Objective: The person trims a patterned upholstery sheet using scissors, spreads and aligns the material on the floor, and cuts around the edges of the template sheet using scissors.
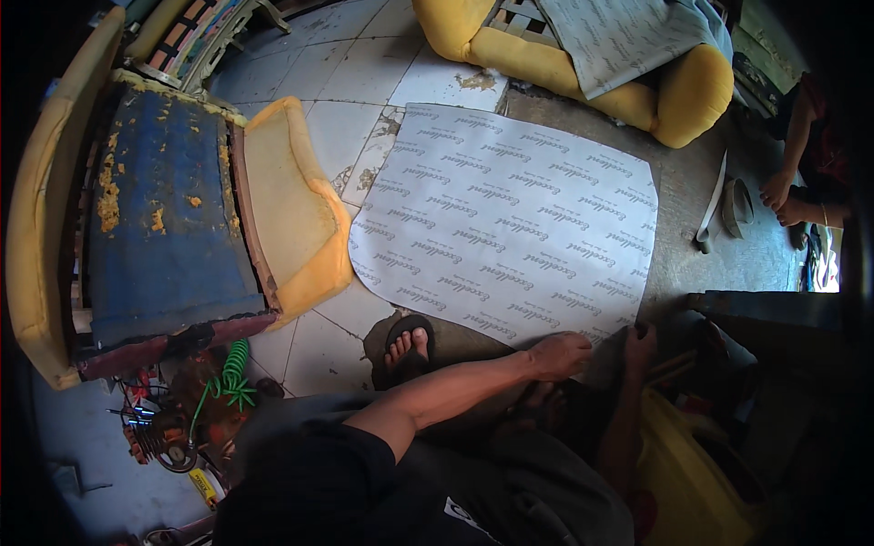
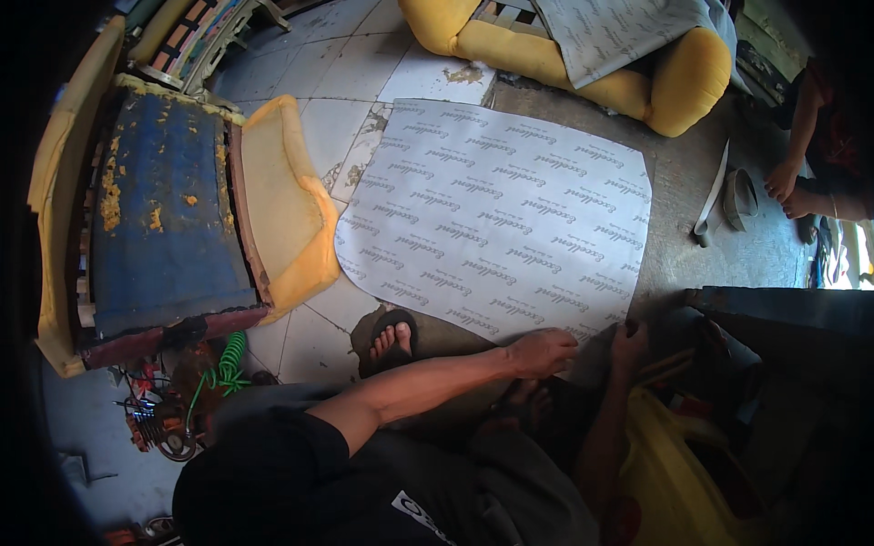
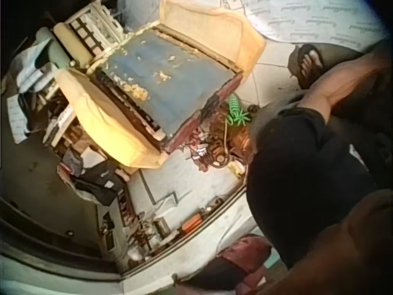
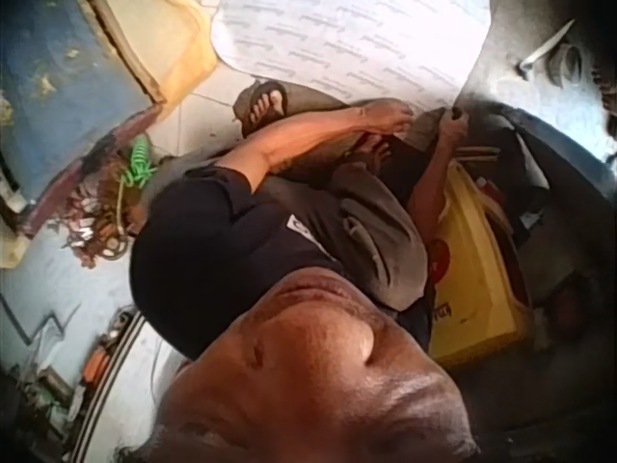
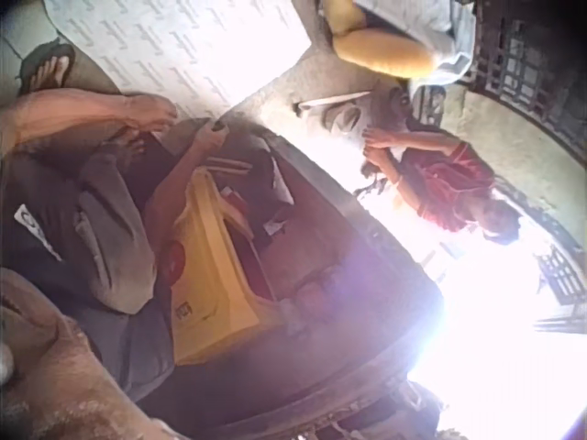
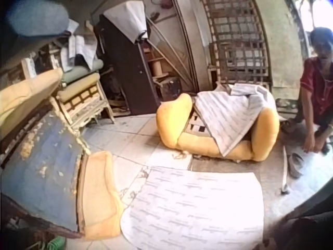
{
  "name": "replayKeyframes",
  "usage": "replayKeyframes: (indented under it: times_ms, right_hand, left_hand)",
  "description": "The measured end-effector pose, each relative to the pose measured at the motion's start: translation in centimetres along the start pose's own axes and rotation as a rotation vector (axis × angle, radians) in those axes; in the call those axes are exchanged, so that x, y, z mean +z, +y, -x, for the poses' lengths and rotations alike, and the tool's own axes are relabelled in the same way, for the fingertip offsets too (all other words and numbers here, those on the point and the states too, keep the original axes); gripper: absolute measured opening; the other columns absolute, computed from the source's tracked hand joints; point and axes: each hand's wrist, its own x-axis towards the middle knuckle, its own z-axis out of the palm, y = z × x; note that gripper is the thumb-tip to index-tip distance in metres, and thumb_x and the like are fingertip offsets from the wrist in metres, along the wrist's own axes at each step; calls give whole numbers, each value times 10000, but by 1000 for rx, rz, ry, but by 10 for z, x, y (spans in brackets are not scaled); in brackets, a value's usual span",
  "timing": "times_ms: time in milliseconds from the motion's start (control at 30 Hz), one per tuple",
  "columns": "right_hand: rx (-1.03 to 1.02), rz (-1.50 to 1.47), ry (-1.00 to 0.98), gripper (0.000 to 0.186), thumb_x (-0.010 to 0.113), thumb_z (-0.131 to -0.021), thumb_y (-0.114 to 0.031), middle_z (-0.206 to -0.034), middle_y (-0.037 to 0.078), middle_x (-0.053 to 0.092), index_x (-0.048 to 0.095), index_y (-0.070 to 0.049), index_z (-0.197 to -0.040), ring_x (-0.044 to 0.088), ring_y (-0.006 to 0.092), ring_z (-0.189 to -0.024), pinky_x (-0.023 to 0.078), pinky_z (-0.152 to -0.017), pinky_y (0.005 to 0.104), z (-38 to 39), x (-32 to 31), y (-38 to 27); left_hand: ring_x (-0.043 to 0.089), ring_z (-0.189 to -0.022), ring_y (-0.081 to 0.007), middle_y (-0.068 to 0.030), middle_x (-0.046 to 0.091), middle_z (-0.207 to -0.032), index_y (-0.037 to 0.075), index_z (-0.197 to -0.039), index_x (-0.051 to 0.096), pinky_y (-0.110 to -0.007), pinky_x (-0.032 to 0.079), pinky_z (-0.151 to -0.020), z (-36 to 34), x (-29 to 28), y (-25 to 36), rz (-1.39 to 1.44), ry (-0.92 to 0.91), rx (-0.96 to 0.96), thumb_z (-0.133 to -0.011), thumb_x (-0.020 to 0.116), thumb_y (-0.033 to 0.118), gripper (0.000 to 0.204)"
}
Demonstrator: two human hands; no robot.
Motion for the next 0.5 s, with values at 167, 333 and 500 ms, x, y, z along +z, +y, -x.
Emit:
replayKeyframes:
  times_ms: [167, 333, 500]
  right_hand:
    - [60, 128, -61, 347, 660, -844, -297, -1015, 210, 698, 643, -21, -1053, 666, 396, -987, 506, -872, 472, -11, -5, -10]
    - [54, 161, -66, 336, 671, -829, -308, -982, 225, 700, 660, -11, -986, 663, 418, -970, 504, -855, 486, -25, 1, -13]
    - [147, -91, -120, 403, 714, -828, -316, -977, 184, 719, 690, 22, -1046, 686, 286, -918, 510, -831, 402, -38, -4, -15]
  left_hand:
    - [616, -992, -343, -146, 660, -1013, 28, -1011, 682, -449, 481, -891, 28, -175, -103, -473, 662, -315, -842, 600, 76, 194]
    - [459, -1266, -349, -188, 497, -1318, 27, -1261, 563, -489, 377, -1041, 116, -321, -165, -860, 656, -1227, -866, 594, 147, 414]
    - [626, -1148, -406, -250, 612, -1266, 12, -1313, 545, -444, 518, -962, 161, -377, -190, -548, 590, -1500, -841, 601, 185, 505]
